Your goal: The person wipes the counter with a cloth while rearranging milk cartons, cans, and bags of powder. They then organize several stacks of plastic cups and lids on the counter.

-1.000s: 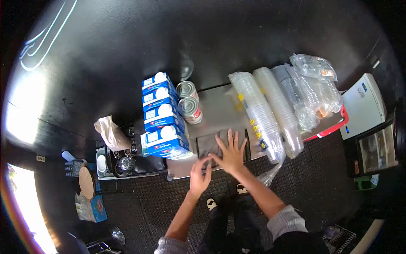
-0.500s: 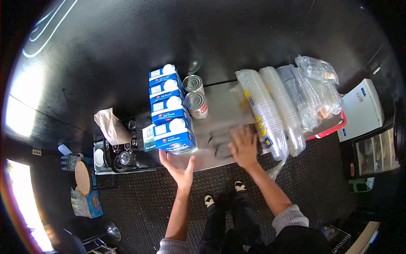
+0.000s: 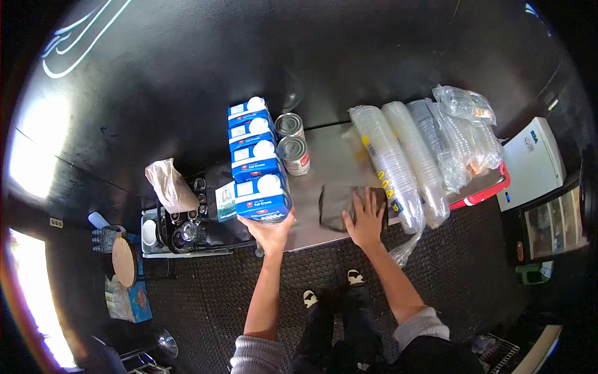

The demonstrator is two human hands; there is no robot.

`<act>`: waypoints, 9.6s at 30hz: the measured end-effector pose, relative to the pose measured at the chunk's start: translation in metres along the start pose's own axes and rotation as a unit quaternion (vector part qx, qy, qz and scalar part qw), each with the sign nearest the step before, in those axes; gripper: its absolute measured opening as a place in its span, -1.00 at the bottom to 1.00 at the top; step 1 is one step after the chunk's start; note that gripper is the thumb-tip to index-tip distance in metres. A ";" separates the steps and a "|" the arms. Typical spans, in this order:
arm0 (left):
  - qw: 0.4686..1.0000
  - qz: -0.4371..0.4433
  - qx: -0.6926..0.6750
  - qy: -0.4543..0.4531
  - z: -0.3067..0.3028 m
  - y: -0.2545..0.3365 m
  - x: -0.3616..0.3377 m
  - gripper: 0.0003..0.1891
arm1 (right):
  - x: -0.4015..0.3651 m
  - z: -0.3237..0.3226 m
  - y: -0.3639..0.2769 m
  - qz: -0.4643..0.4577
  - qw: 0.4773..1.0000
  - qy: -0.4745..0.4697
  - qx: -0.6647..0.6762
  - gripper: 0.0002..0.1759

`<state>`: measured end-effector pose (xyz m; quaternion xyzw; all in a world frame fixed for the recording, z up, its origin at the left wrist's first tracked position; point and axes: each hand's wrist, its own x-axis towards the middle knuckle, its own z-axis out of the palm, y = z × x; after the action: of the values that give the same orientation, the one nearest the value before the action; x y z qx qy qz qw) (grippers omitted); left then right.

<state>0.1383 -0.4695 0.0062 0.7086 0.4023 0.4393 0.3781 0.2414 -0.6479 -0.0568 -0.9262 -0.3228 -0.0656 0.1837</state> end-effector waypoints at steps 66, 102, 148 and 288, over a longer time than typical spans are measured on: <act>0.971 0.126 -0.081 -0.184 0.170 0.049 -0.001 0.10 | 0.056 0.021 -0.028 -0.299 0.940 -0.154 0.052 -0.29; 0.952 -0.014 -0.096 -0.292 0.037 0.053 -0.027 -0.71 | 0.262 -0.136 0.025 -0.193 0.966 -0.113 0.134 -0.20; 0.951 -0.002 -0.056 -0.303 0.069 0.062 -0.011 -0.56 | 0.277 -0.138 0.040 -0.319 0.939 0.006 -0.125 -0.33; 0.827 0.387 0.224 -0.342 0.021 0.175 0.112 -0.28 | 0.247 -0.167 0.050 -0.242 0.956 -0.148 0.072 -0.30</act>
<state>0.2316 -0.4407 0.1911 0.9763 0.0278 0.1769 0.1212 0.4650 -0.6066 0.1422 -0.8039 -0.5649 0.0533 0.1786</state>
